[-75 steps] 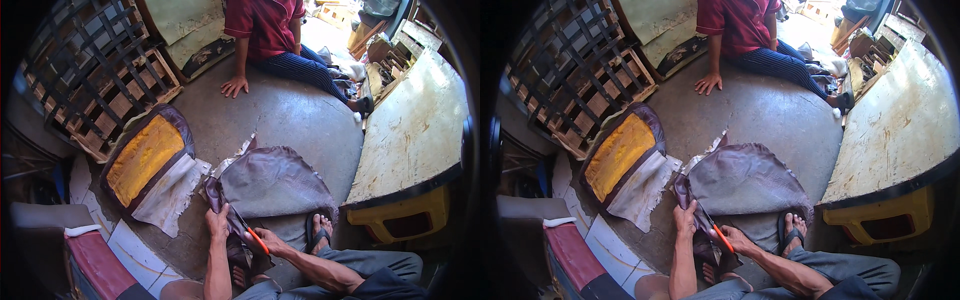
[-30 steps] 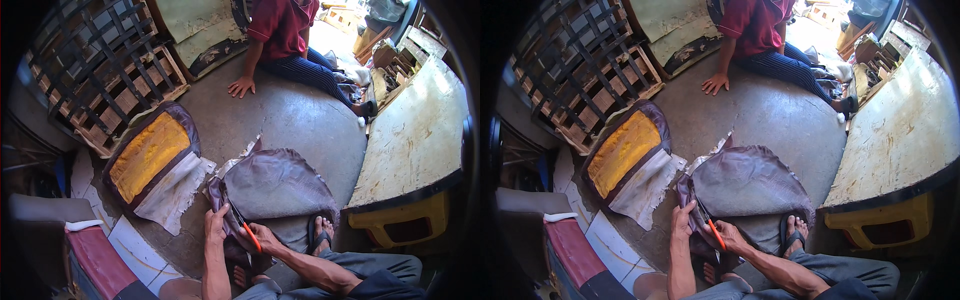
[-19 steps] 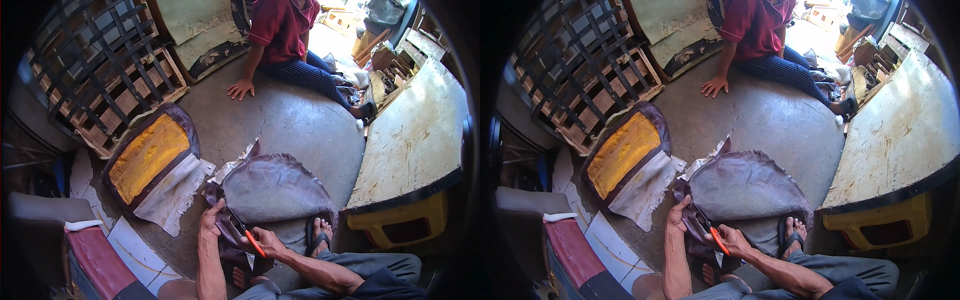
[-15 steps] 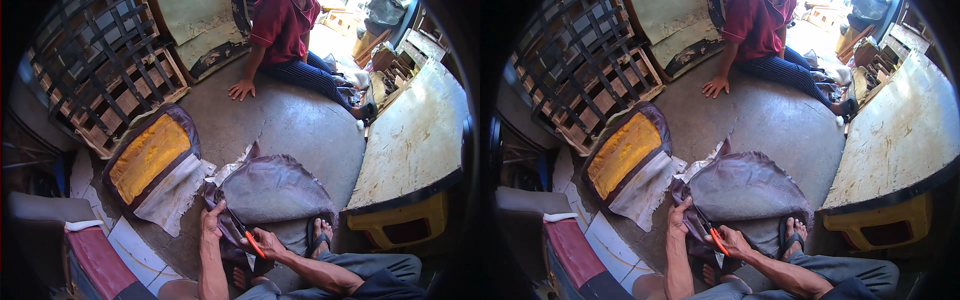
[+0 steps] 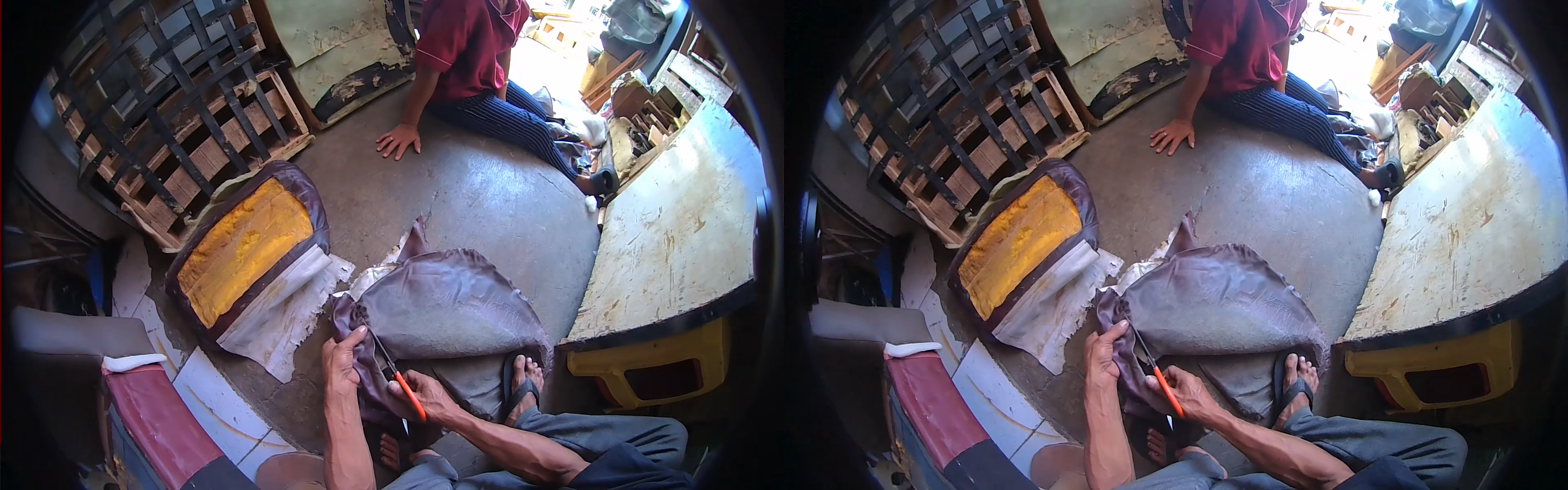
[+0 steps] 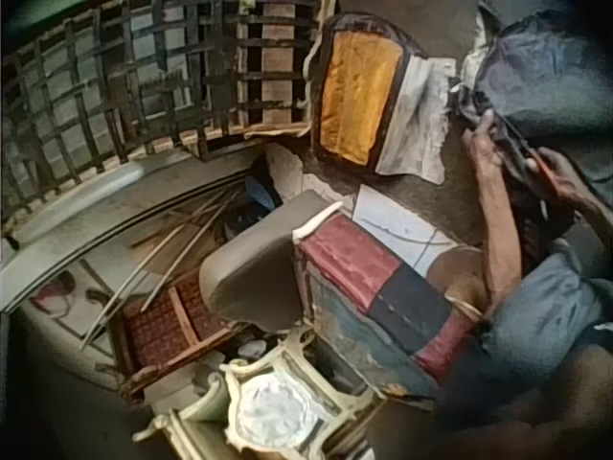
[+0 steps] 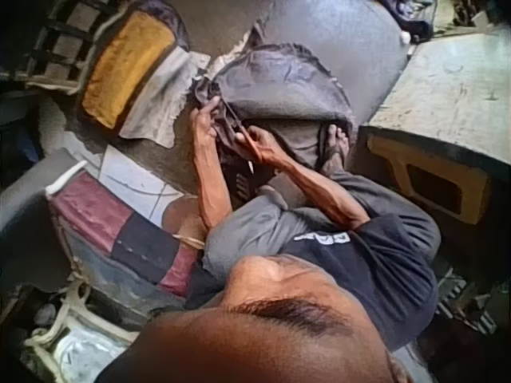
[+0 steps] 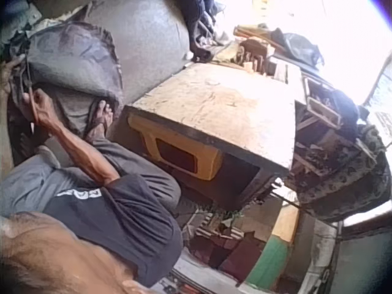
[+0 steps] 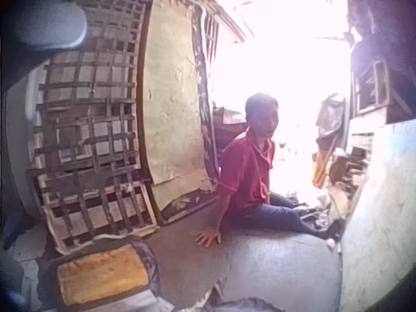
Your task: The person cuts a piece of purple fabric with shears to a specific shape, then folds and presses the edges by hand.
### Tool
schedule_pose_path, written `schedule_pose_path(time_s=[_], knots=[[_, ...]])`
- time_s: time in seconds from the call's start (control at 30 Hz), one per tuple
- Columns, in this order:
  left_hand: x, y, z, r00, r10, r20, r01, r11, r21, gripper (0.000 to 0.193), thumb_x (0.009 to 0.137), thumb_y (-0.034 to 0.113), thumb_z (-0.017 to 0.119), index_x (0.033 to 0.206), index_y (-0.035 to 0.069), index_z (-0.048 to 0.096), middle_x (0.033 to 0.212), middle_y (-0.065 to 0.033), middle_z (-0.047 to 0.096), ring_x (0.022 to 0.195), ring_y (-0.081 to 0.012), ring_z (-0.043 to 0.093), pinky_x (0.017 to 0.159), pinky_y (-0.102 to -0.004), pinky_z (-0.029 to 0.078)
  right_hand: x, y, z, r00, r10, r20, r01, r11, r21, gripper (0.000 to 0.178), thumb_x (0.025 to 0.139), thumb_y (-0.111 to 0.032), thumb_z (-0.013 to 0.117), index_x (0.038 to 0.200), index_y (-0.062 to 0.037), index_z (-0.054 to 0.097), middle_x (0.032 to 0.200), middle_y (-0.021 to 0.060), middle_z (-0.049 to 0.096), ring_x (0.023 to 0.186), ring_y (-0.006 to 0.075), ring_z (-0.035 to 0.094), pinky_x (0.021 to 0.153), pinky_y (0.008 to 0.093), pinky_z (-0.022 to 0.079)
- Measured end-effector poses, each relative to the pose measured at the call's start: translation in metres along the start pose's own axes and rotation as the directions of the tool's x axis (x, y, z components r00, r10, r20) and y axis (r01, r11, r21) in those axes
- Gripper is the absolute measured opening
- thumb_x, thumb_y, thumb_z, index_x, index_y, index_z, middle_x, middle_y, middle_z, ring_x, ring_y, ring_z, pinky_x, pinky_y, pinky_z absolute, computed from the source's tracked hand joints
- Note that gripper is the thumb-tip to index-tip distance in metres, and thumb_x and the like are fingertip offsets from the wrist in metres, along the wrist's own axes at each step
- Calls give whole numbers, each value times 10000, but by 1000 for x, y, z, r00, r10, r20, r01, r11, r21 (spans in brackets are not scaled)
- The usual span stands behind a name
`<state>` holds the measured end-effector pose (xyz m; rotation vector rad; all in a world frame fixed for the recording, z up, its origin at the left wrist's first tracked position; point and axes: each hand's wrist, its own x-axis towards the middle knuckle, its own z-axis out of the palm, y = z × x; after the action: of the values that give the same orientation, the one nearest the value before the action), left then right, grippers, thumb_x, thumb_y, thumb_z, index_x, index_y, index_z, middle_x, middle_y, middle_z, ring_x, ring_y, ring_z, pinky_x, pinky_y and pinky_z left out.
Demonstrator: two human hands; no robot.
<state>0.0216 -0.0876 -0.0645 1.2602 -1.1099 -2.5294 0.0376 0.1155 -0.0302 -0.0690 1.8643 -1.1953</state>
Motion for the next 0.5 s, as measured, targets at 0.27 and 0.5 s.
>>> schedule_pose_path(time_s=[0.27, 0.5], knots=[[1, -8, -4, 999, -11, -44, 12, 1000, 21, 301, 754, 4, 774, 1040, -22, 682, 946, -117, 720, 782, -230, 707, 750, -365, 579, 0, 2, -2, 997, 45, 59, -51, 993, 103, 495, 941, -484, 657, 1104, -16, 643, 907, 1, 606, 825, 77, 532, 710, 263, 448], [-7, -3, 0, 1000, 6, -1, -6, 1000, 11, 266, 751, 22, 779, 1002, -10, 696, 910, -93, 719, 750, -212, 697, 718, -347, 568, -1, 1, 0, 998, 48, 42, -51, 995, 82, 542, 941, -524, 637, 1101, -6, 633, 893, 8, 607, 814, 83, 539, 696, 271, 450]])
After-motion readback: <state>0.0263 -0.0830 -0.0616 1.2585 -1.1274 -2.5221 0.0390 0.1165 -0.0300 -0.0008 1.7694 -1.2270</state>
